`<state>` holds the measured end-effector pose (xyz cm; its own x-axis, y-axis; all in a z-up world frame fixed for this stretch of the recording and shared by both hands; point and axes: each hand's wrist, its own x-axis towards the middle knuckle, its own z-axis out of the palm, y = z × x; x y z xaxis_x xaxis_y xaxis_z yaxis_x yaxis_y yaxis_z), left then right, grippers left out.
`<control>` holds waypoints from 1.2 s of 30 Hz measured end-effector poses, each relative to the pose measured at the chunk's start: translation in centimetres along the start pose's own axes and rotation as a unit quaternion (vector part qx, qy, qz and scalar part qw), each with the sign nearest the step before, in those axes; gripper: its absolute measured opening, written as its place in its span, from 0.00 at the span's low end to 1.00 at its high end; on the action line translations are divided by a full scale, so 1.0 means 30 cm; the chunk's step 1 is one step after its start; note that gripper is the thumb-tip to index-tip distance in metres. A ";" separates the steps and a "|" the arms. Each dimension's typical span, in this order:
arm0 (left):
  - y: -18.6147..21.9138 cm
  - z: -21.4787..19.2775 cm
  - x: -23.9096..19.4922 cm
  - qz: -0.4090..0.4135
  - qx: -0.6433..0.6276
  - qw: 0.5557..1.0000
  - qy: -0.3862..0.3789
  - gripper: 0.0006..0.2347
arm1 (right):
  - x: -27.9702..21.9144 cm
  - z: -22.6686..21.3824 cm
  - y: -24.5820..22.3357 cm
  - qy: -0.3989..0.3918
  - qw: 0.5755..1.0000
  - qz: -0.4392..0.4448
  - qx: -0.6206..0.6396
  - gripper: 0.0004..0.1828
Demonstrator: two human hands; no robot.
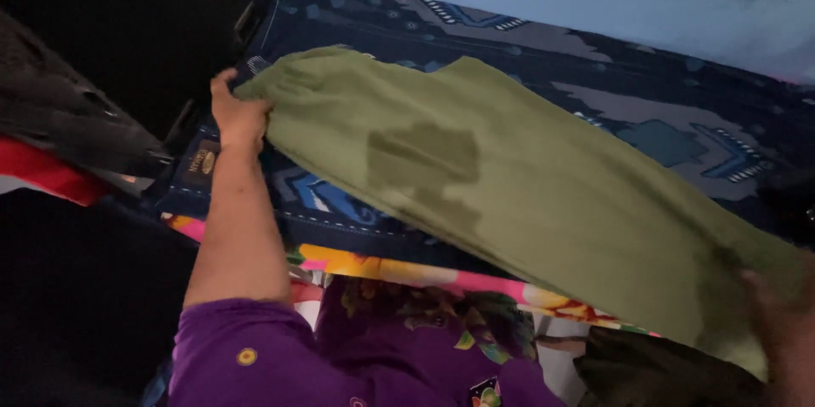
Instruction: The person is ironing a pair of green pants on an ironing board, using a spray bottle to dampen the fabric and an iron to smooth it out.
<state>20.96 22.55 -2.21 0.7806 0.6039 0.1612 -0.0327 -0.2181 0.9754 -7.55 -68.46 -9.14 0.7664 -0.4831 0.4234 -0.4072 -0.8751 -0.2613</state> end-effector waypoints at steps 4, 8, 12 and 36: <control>0.060 -0.069 -0.016 -0.086 0.153 0.979 -0.100 0.32 | -0.080 -0.194 -0.466 -0.089 0.981 -0.133 -0.106 0.42; 0.263 -0.070 -0.025 -0.136 0.181 0.950 -0.214 0.40 | -0.132 -0.095 -0.509 -0.110 0.974 -0.124 -0.156 0.36; 0.261 0.027 0.127 -0.111 0.369 0.880 -0.278 0.34 | -0.136 -0.027 -0.442 -0.033 0.963 -0.166 -0.207 0.37; 0.252 0.151 0.159 -0.005 0.545 0.783 -0.300 0.29 | -0.162 -0.071 -0.485 -0.083 0.988 -0.107 -0.074 0.39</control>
<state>27.26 20.29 5.23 0.9410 0.2125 -0.2635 0.2723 -0.9375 0.2165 -6.40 -53.44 -5.55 0.9086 -0.2865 0.3039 -0.2860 -0.9571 -0.0472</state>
